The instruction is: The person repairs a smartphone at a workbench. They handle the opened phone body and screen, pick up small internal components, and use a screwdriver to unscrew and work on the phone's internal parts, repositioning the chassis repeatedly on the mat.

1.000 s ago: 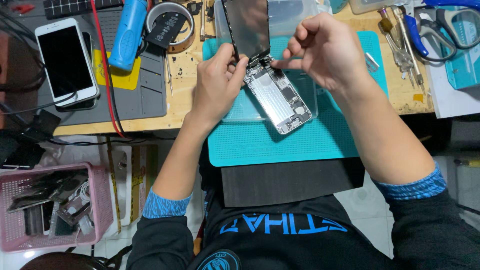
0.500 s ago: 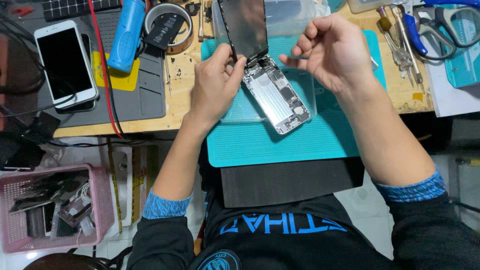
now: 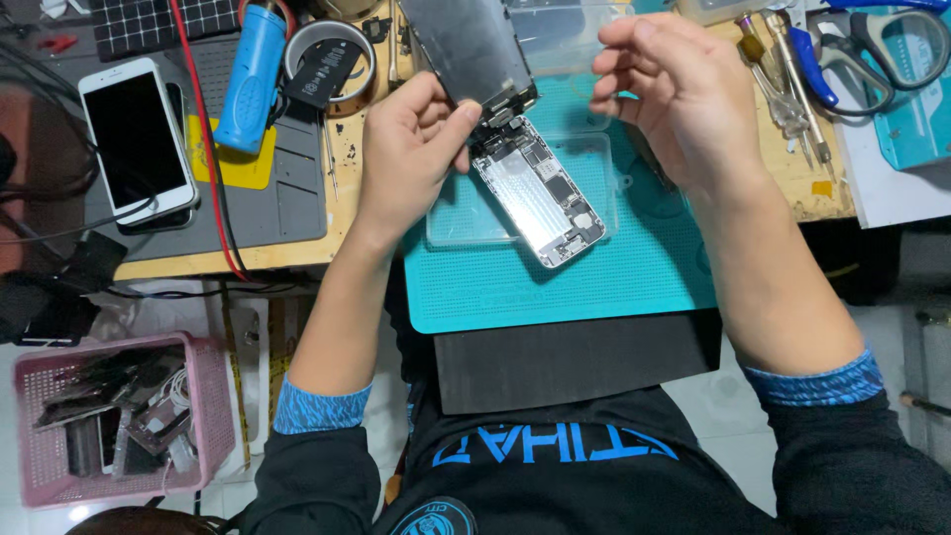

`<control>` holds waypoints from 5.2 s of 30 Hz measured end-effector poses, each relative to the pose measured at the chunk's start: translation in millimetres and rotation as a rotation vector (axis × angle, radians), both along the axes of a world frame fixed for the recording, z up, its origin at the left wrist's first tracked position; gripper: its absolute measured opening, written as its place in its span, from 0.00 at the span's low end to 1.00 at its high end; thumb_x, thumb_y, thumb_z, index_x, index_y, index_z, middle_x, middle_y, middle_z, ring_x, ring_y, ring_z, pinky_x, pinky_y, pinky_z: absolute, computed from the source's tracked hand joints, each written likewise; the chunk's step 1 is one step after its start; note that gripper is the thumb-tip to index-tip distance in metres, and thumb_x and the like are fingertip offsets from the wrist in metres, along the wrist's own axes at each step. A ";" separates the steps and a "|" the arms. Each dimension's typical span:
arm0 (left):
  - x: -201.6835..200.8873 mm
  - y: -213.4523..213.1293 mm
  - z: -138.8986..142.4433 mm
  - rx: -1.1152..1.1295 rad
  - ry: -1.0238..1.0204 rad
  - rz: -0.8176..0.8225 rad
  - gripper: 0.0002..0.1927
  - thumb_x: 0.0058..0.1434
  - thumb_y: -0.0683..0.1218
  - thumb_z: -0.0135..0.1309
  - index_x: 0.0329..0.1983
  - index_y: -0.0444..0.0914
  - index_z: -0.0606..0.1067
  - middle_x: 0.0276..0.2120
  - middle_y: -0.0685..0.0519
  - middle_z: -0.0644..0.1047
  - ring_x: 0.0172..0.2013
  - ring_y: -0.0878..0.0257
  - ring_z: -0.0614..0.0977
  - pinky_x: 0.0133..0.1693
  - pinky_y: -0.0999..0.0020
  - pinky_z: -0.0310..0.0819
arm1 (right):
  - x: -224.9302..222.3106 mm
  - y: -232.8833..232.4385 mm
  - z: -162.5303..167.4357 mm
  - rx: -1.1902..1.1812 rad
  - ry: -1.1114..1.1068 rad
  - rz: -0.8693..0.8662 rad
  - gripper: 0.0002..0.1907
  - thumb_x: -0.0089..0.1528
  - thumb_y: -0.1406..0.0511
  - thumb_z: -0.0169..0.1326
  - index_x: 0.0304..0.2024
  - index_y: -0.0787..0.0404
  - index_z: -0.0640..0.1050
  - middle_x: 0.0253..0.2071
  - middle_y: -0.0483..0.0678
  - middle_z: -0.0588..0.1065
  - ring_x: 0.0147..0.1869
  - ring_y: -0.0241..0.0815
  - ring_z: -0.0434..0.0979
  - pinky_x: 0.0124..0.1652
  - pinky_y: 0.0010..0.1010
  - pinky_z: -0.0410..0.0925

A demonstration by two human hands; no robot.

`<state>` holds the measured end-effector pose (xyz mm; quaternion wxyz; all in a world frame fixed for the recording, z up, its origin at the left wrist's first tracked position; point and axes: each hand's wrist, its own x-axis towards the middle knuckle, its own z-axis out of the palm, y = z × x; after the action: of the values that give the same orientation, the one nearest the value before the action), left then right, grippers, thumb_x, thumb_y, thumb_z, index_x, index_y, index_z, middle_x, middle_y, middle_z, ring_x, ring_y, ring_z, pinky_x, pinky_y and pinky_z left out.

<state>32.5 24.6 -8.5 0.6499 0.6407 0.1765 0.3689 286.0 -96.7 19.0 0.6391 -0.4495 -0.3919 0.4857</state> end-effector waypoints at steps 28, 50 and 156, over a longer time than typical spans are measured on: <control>4.5 -25.6 -0.4 0.683 0.745 0.286 0.30 0.56 0.50 0.68 0.56 0.36 0.68 0.20 0.47 0.78 0.26 0.47 0.81 0.28 0.51 0.71 | 10.9 -26.3 7.5 0.178 -1.115 -0.391 0.06 0.71 0.73 0.56 0.47 0.72 0.80 0.40 0.51 0.79 0.37 0.35 0.76 0.37 0.25 0.68; -76.9 -44.1 -0.6 -0.346 -0.245 0.191 0.28 0.73 0.36 0.47 0.75 0.32 0.56 0.49 0.44 0.79 0.36 0.61 0.83 0.37 0.71 0.80 | -9.5 45.3 11.8 0.416 -1.699 -0.127 0.04 0.66 0.73 0.57 0.41 0.62 0.83 0.36 0.50 0.76 0.45 0.54 0.78 0.43 0.44 0.70; -57.2 -71.9 -18.5 -0.207 -0.022 0.178 0.36 0.67 0.30 0.45 0.77 0.32 0.49 0.59 0.41 0.73 0.42 0.60 0.84 0.41 0.68 0.85 | -42.1 82.2 21.2 0.292 -1.476 0.536 0.11 0.53 0.71 0.57 0.38 0.65 0.83 0.40 0.56 0.78 0.42 0.59 0.78 0.43 0.45 0.71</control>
<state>-24.7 -47.2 -26.9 0.6792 0.5479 0.2625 0.4118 243.8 -14.6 40.2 0.1288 -0.4574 -0.8681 0.1436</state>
